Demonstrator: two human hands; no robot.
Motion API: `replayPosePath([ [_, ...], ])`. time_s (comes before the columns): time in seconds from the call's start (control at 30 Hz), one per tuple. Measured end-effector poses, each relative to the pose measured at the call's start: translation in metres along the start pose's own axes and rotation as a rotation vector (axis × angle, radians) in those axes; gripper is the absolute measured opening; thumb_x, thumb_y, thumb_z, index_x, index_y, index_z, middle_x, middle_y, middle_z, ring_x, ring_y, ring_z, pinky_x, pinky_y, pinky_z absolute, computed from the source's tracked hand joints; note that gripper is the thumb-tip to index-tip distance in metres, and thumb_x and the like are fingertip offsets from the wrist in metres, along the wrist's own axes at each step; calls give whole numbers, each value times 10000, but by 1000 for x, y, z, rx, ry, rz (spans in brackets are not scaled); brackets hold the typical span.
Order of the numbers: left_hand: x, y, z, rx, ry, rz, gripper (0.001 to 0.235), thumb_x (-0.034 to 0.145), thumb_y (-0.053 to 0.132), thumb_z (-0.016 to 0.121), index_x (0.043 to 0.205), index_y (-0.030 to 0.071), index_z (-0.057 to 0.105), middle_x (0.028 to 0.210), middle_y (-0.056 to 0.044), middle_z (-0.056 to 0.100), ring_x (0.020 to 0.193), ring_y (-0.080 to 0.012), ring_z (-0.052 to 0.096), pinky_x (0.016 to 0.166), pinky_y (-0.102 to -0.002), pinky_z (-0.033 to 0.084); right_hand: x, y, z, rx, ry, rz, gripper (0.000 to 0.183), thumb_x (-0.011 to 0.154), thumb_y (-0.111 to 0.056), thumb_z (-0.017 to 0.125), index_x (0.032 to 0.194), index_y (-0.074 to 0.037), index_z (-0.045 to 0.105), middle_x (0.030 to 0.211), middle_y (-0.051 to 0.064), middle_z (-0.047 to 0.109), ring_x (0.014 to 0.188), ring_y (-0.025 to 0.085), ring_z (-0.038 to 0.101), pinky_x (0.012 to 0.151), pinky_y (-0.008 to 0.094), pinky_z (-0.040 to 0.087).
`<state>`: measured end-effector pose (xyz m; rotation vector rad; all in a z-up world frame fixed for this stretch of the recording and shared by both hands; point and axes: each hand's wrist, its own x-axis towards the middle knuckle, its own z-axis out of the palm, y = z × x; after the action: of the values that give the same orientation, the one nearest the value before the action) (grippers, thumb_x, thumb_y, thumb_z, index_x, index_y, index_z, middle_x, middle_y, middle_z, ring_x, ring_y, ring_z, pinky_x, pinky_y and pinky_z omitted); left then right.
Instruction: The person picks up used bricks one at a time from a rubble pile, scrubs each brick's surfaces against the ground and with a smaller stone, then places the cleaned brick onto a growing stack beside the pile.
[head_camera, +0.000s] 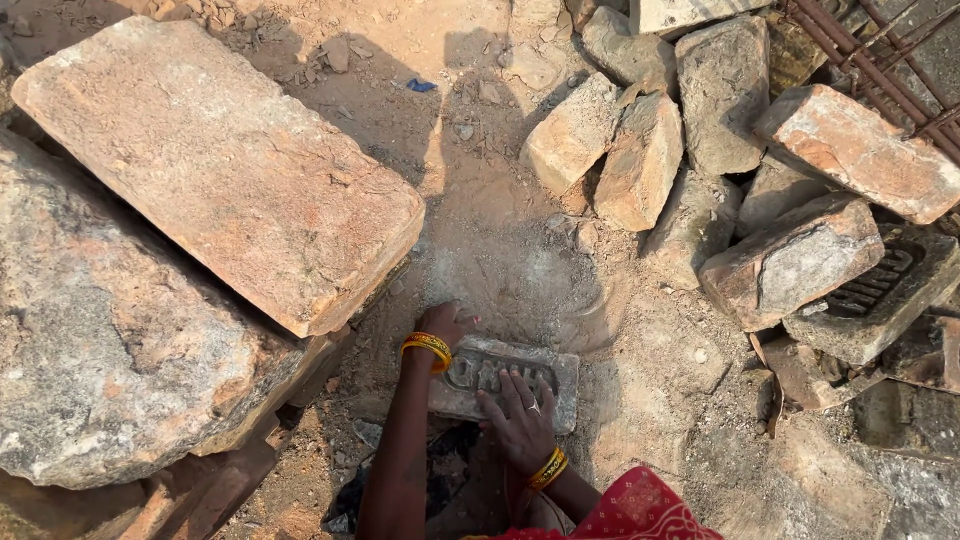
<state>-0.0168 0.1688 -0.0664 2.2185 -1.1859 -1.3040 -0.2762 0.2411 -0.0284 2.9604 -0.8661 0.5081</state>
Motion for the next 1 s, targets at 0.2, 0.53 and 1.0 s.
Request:
replayPosePath([
  [0.2, 13, -22, -15, -283, 22, 118, 644, 923, 493, 669, 1398, 65, 591, 1377, -163, 663, 1259, -288, 651, 1066, -423, 507, 61, 36, -38, 20, -97, -58, 493, 958, -454, 583, 1399, -235, 603, 1470, 176, 546, 1346, 335, 536, 1085, 660, 325],
  [0.53, -9, 25, -28, -531, 306, 236, 818, 930, 505, 656, 1552, 60, 364, 1559, -213, 432, 1430, -341, 424, 1141, -462, 367, 188, 139, -17, 296, -529, 222, 468, 1069, -513, 443, 1367, -218, 651, 1207, 123, 742, 1110, 326, 693, 1043, 446, 511],
  [1.0, -37, 37, -15, 19, 942, 585, 316, 982, 311, 668, 1183, 72, 717, 1267, -102, 711, 1314, -348, 559, 1117, -492, 399, 158, 121, -6, 198, -263, 125, 465, 1041, -486, 479, 1252, -134, 697, 1244, 125, 709, 1225, 313, 614, 1103, 508, 385],
])
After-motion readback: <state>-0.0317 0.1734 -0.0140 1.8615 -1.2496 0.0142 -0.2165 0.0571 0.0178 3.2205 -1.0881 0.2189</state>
